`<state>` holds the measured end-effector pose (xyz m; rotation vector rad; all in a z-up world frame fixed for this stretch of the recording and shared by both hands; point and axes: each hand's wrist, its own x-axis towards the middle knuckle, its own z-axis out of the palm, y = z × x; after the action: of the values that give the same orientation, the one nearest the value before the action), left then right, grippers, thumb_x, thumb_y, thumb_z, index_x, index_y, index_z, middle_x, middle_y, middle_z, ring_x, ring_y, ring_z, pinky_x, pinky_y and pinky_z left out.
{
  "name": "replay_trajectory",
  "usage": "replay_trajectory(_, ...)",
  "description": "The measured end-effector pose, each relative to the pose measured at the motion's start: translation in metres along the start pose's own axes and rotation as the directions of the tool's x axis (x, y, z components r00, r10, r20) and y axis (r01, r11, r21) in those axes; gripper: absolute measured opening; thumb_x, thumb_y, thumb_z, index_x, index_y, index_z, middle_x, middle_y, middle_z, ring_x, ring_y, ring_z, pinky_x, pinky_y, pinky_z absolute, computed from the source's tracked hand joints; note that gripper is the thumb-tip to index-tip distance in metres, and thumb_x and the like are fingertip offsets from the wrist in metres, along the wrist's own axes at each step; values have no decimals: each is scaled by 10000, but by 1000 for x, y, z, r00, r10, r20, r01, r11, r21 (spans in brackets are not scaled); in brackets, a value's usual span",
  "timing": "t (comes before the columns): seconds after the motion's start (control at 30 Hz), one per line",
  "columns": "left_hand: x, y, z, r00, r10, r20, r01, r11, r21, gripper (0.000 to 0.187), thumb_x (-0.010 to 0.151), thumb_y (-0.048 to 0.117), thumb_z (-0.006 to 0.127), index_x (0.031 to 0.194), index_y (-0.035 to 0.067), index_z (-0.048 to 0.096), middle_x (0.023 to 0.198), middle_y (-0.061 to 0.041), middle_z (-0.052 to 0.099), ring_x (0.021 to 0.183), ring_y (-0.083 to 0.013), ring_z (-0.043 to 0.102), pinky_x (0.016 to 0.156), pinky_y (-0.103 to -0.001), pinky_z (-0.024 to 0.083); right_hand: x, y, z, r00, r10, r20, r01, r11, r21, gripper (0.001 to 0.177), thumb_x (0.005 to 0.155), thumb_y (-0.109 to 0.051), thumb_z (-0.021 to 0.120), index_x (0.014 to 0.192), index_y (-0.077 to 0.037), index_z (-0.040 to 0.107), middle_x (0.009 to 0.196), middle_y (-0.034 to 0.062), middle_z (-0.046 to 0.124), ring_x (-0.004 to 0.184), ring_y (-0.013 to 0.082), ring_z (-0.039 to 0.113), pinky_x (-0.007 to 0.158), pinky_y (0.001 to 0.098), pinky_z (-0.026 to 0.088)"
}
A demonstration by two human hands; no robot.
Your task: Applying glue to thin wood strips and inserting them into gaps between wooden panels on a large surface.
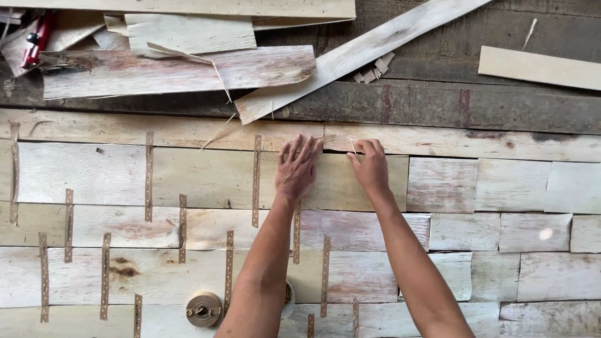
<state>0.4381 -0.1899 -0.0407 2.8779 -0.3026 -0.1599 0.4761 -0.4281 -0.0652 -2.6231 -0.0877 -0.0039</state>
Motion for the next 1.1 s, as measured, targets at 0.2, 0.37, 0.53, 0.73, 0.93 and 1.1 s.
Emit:
replay_trajectory(0.2,-2,1,-5,1000,3,-29,-3,1000,-24,677,947,196,472,1591,360,338,1624,49,391,1546,-227,243,1235,-485,159,2,-44,-50,1000,1,4,-1,1000,-21,490,897,-153,811,1342,-28,650,1257,149,584,1107,321,658,962,451,559)
replay_trajectory(0.37,0,-1,9,997,5,-79,-6,1000,-15,689,933,216,522,1586,358,355,1620,47,390,1540,-222,258,1237,-481,172,-5,5,-5,982,-171,-73,154,968,-196,242,919,-250,774,1148,-174,764,1071,-1,654,1032,237,670,864,408,542)
replay_trajectory(0.53,1,1,2,999,-14,-37,14,1000,3,689,934,216,507,1585,378,352,1628,67,386,1541,-212,254,1244,-480,159,-2,12,-8,955,-279,-101,259,950,-178,76,929,-222,780,1003,-211,787,871,-48,636,874,173,663,801,322,551)
replay_trajectory(0.73,2,0,3,996,-27,83,25,999,35,662,974,245,455,1606,362,297,1667,63,310,1557,-210,197,1252,-489,123,19,8,-35,969,-244,32,245,969,-14,79,943,-160,775,1011,-198,788,898,-28,722,859,150,708,784,280,596)
replay_trajectory(0.93,2,0,3,996,-26,83,21,998,54,688,970,234,496,1615,344,283,1674,47,296,1563,-218,184,1258,-489,114,87,-21,-109,940,-44,-337,125,966,224,75,972,-29,754,1013,-90,739,960,108,725,898,280,712,785,369,588)
replay_trajectory(1.1,1,-3,12,999,-20,29,18,997,69,684,939,249,500,1599,306,331,1664,68,318,1557,-200,197,1246,-467,139,73,-50,-77,910,-348,-226,396,891,220,301,985,124,515,1163,-47,687,1172,145,645,1243,350,588,1131,461,430)
